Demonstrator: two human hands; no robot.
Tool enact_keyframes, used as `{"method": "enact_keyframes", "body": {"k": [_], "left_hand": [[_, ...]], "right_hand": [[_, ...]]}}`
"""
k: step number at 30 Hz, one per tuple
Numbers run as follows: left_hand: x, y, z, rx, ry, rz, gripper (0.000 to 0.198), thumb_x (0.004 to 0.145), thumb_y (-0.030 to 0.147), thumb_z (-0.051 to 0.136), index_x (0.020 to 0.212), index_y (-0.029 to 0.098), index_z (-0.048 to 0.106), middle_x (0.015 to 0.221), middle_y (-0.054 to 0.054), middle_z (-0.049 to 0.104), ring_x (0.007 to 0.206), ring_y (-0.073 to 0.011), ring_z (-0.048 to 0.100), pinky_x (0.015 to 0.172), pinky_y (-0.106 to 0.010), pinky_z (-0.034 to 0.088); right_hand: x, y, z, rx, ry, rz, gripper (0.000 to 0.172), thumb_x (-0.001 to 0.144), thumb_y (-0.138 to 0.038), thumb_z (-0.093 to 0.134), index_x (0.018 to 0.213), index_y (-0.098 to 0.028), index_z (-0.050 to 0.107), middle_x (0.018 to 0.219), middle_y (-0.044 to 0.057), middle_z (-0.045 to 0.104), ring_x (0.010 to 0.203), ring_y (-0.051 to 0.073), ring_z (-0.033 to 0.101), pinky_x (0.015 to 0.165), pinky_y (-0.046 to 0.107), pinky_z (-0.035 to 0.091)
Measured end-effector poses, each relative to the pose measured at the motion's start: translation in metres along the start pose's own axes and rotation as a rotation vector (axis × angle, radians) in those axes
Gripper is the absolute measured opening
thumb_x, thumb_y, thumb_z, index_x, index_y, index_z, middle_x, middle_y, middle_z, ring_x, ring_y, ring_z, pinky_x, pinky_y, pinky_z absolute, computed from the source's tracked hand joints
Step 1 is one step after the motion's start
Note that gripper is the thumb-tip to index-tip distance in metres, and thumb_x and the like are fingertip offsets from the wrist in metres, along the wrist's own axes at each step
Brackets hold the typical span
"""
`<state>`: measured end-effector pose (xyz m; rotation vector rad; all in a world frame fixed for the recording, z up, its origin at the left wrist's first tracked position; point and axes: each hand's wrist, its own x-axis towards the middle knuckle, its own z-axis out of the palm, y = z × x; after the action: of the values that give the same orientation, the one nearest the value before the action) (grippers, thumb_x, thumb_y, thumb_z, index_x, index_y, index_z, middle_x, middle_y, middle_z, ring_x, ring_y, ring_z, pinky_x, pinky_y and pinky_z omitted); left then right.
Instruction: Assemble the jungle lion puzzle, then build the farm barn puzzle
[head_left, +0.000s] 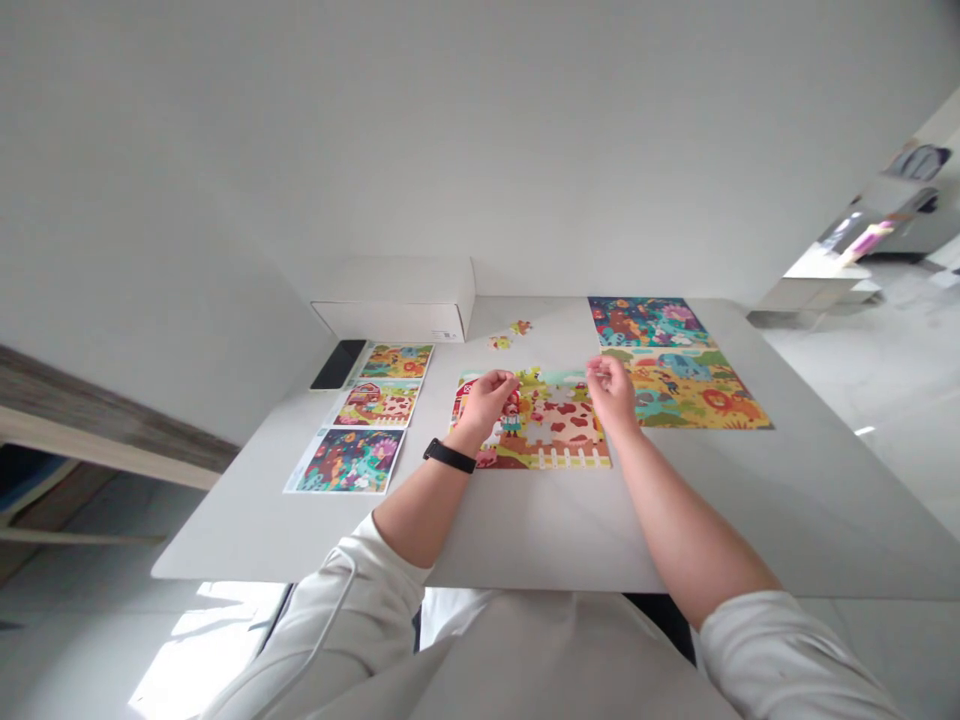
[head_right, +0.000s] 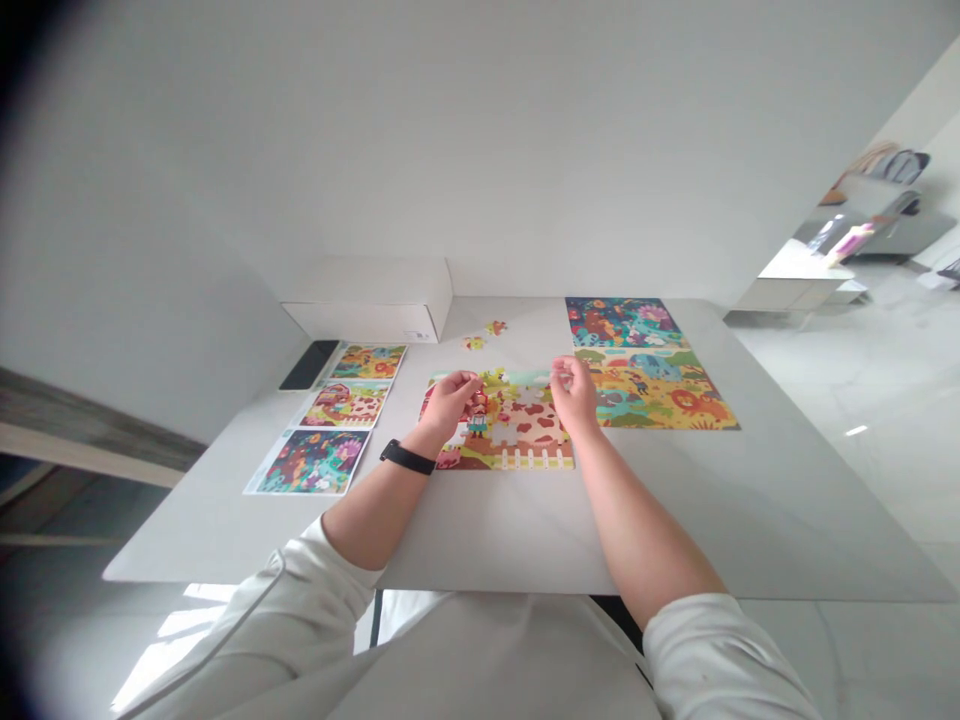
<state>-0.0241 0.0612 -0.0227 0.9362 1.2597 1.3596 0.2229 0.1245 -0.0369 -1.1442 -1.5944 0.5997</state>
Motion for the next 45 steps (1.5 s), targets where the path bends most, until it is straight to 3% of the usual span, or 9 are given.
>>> {"method": "enact_keyframes", "body": {"k": [4, 7, 14, 20, 24, 32, 45], "left_hand": [[-0.003, -0.002, 0.001, 0.074, -0.044, 0.014, 0.044, 0.081, 0.057, 0.088, 0.090, 0.020, 0.065, 0.069, 0.003, 0.064, 0.050, -0.0082, 0.054, 0.043, -0.019, 0.042], [-0.006, -0.004, 0.001, 0.131, -0.102, 0.043, 0.044, 0.085, 0.059, 0.084, 0.090, 0.019, 0.067, 0.069, 0.002, 0.063, 0.049, -0.0084, 0.051, 0.043, -0.021, 0.044], [-0.004, -0.012, -0.001, 0.246, -0.152, 0.100, 0.042, 0.090, 0.061, 0.077, 0.095, 0.020, 0.068, 0.073, 0.001, 0.063, 0.058, -0.0115, 0.057, 0.049, -0.022, 0.046], [-0.005, -0.016, -0.005, 0.587, -0.063, 0.419, 0.031, 0.101, 0.035, 0.068, 0.128, 0.022, 0.067, 0.119, -0.009, 0.077, 0.101, -0.0197, 0.074, 0.087, -0.033, 0.061], [-0.009, -0.016, -0.006, 0.882, -0.107, 0.597, 0.030, 0.102, 0.028, 0.067, 0.131, 0.022, 0.070, 0.130, -0.011, 0.075, 0.127, -0.0266, 0.070, 0.114, -0.045, 0.056], [-0.013, -0.018, -0.004, 1.044, -0.331, 0.720, 0.043, 0.105, 0.034, 0.066, 0.146, 0.021, 0.068, 0.150, -0.016, 0.067, 0.143, -0.0308, 0.062, 0.125, -0.051, 0.050], [-0.018, -0.019, 0.011, 1.267, -0.435, 0.660, 0.051, 0.109, 0.050, 0.058, 0.153, 0.026, 0.066, 0.165, -0.011, 0.060, 0.154, -0.0320, 0.052, 0.134, -0.057, 0.035]], "right_hand": [[-0.010, -0.019, 0.005, -0.073, -0.254, -0.308, 0.026, 0.093, -0.025, 0.068, 0.118, -0.028, 0.067, 0.141, 0.013, 0.070, 0.137, 0.032, 0.063, 0.118, 0.051, 0.051], [-0.015, -0.029, 0.006, -0.149, -0.384, -0.442, 0.029, 0.091, -0.016, 0.071, 0.118, -0.028, 0.071, 0.145, 0.012, 0.068, 0.141, 0.034, 0.059, 0.124, 0.056, 0.044], [-0.016, -0.025, 0.008, -0.210, -0.380, -0.533, 0.029, 0.091, -0.008, 0.070, 0.111, -0.028, 0.075, 0.131, 0.009, 0.075, 0.126, 0.031, 0.068, 0.113, 0.054, 0.054], [-0.001, -0.004, -0.007, -0.258, -0.246, -0.442, 0.025, 0.098, -0.017, 0.065, 0.117, -0.028, 0.079, 0.136, 0.010, 0.075, 0.129, 0.031, 0.069, 0.117, 0.053, 0.054], [0.003, 0.010, -0.009, -0.327, -0.276, -0.354, 0.026, 0.098, -0.016, 0.064, 0.113, -0.026, 0.082, 0.135, 0.011, 0.077, 0.127, 0.031, 0.070, 0.117, 0.053, 0.054], [-0.003, 0.017, 0.001, -0.451, -0.423, -0.271, 0.032, 0.093, -0.012, 0.068, 0.115, -0.028, 0.084, 0.135, 0.007, 0.079, 0.125, 0.029, 0.070, 0.117, 0.051, 0.053], [-0.003, 0.014, 0.006, -0.521, -0.451, -0.239, 0.032, 0.092, -0.014, 0.068, 0.114, -0.028, 0.086, 0.134, 0.007, 0.080, 0.123, 0.032, 0.071, 0.116, 0.054, 0.053]]}}
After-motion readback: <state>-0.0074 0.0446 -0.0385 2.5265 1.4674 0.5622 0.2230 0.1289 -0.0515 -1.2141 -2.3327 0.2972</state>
